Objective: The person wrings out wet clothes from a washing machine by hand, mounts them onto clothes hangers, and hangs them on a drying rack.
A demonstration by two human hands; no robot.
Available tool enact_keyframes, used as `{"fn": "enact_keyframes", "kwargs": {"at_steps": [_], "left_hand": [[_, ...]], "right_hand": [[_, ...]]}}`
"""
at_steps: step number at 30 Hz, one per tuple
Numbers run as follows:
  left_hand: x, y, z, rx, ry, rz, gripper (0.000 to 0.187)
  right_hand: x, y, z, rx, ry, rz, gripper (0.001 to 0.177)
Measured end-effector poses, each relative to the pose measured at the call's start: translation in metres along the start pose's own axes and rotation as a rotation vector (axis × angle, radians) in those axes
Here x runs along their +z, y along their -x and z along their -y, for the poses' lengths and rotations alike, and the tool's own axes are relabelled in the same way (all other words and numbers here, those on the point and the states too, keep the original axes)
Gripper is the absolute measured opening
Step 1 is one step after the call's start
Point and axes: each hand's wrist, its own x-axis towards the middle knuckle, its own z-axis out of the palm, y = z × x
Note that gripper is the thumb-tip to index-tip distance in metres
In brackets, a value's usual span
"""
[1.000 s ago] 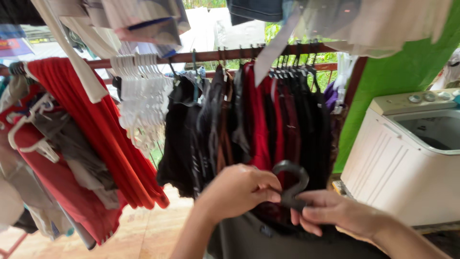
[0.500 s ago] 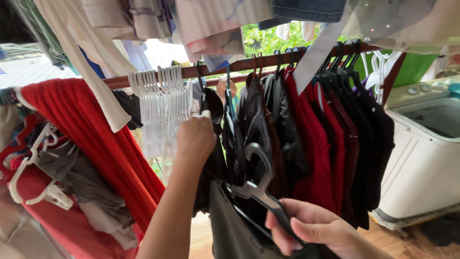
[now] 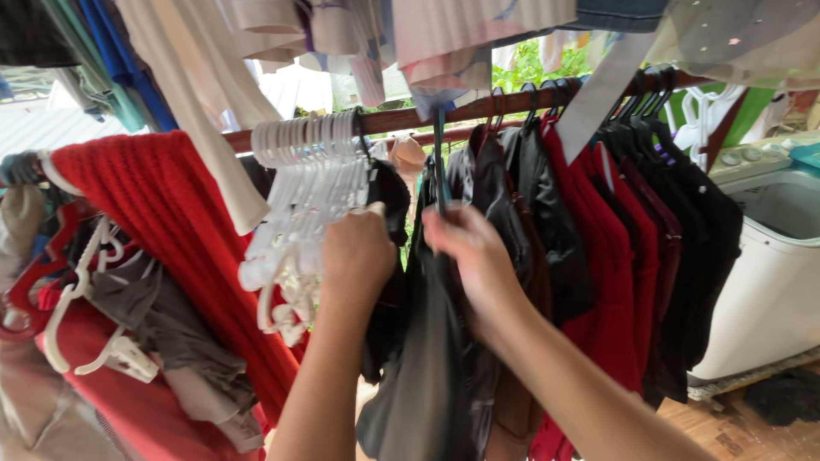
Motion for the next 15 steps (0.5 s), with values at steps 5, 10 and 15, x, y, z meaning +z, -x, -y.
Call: {"fn": "enact_keyframes", "kwargs": {"at_steps": [5, 10, 15], "left_hand": [[-0.004, 0.001, -0.011, 0.127, 0.246, -0.067, 0.04], [-0.006, 0.004, -0.028, 0.174, 0.228, -0.055, 0.038], [-0.014, 0.01, -0.055, -0.101, 0.372, 0.182, 0.095]], "right_hand": [[0.004, -0.108, -0.017, -0.133, 0.166, -0.045, 0.02], [-0.004, -0.139, -0.01, 0.081, 0.888, -0.102, 0.016], [-0.018, -0.107, 0.019, -0.034, 0.937, -0.083, 0.03]]}}
